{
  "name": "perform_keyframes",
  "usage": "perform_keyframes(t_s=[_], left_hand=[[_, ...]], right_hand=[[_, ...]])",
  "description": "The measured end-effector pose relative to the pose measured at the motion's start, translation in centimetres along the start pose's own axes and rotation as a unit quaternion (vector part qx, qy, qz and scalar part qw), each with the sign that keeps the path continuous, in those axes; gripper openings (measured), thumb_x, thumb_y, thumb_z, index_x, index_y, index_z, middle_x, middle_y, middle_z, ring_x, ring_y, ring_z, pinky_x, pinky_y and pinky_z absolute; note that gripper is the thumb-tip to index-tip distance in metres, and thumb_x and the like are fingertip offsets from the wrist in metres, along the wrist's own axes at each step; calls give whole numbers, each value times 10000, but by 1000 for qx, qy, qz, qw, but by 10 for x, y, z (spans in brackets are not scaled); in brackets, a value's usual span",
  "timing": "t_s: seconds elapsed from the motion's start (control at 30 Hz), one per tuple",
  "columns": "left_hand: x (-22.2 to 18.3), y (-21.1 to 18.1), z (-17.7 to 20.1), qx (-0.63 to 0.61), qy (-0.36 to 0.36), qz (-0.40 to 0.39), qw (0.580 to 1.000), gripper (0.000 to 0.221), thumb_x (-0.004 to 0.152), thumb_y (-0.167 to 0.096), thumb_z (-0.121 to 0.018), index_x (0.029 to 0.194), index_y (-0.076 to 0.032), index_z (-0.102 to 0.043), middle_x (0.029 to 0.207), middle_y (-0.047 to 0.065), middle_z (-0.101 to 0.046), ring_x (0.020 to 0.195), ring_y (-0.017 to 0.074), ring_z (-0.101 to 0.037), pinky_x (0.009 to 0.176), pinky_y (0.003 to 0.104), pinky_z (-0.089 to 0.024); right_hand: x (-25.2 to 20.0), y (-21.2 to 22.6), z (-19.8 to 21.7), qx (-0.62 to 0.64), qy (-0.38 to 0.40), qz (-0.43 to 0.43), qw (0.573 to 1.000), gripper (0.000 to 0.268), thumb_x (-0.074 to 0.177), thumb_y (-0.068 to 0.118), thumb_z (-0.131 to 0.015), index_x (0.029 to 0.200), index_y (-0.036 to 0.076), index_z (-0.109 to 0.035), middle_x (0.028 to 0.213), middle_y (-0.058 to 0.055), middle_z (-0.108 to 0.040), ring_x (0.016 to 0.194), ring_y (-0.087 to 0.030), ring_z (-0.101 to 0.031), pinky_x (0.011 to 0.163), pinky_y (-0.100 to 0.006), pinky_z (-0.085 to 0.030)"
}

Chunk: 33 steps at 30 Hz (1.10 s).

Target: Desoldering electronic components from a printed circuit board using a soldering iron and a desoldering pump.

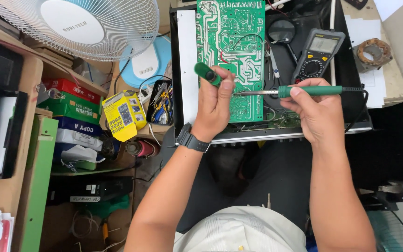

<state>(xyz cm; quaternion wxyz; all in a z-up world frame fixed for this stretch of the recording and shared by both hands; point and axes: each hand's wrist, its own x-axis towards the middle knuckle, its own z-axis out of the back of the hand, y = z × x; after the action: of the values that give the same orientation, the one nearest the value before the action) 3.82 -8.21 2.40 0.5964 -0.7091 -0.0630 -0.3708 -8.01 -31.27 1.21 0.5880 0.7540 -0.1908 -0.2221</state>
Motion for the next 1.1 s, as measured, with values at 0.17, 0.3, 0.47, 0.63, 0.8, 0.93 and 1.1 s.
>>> perform_keyframes(t_s=[0.17, 0.3, 0.47, 0.63, 0.8, 0.93, 1.1], left_hand=[[-3, 13, 0, 10, 12, 12, 1000, 219, 1283, -327, -482, 1367, -127, -517, 1184, 75, -574, 1130, 273, -663, 1238, 548, -594], [-5, 14, 0, 2, 18, 21, 1000, 203, 1280, -316, -492, 1363, -132, -517, 1191, 78, -572, 1144, 266, -652, 1272, 562, -573], [-5, 16, 1, 0, 21, 21, 1000, 211, 1281, -324, -493, 1366, -132, -519, 1198, 71, -564, 1135, 261, -645, 1285, 575, -568], [-7, 19, 3, 5, 20, 25, 999, 224, 1283, -332, -491, 1378, -131, -519, 1219, 78, -570, 1179, 286, -670, 1269, 584, -584], [-8, 21, 2, 4, 17, 19, 1000, 217, 1284, -334, -491, 1376, -139, -517, 1246, 73, -569, 1170, 287, -663, 1241, 574, -593], [-11, 22, 0, 34, 16, 5, 999, 230, 1287, -320, -485, 1387, -118, -529, 1286, 83, -570, 1245, 295, -636, 1247, 553, -586], [-6, 13, -2, 68, 97, 16, 993, 292, 1282, -418, -416, 1309, -137, -490, 1243, 76, -531, 1131, 265, -593, 1032, 460, -522]], right_hand=[[-2, 5, -2, -5, 0, -2, 1000, 124, 1082, 103, -801, 1153, 106, -700, 1085, -116, -774, 992, -230, -842, 943, -358, -788], [-2, 4, -2, -5, 4, 3, 1000, 127, 1080, 102, -796, 1150, 101, -690, 1084, -117, -764, 991, -232, -840, 946, -366, -789], [-2, 3, -1, -4, 4, 2, 1000, 133, 1081, 106, -804, 1157, 104, -695, 1085, -113, -770, 1000, -236, -845, 951, -371, -793], [-1, 1, -1, 1, 2, 0, 1000, 127, 1083, 98, -803, 1151, 112, -697, 1092, -111, -774, 1006, -238, -847, 951, -364, -792], [-2, 1, 0, -1, 3, 5, 1000, 135, 1085, 105, -809, 1154, 115, -693, 1091, -93, -758, 1061, -217, -842, 957, -371, -796], [-5, 0, 3, 0, 2, 8, 1000, 145, 1083, 102, -813, 1160, 120, -692, 1099, -92, -758, 1071, -219, -842, 963, -377, -798], [-16, 12, 27, 38, -59, 58, 996, 112, 1149, 39, -742, 1205, 97, -663, 1183, -163, -792, 1074, -295, -887, 927, -351, -820]])
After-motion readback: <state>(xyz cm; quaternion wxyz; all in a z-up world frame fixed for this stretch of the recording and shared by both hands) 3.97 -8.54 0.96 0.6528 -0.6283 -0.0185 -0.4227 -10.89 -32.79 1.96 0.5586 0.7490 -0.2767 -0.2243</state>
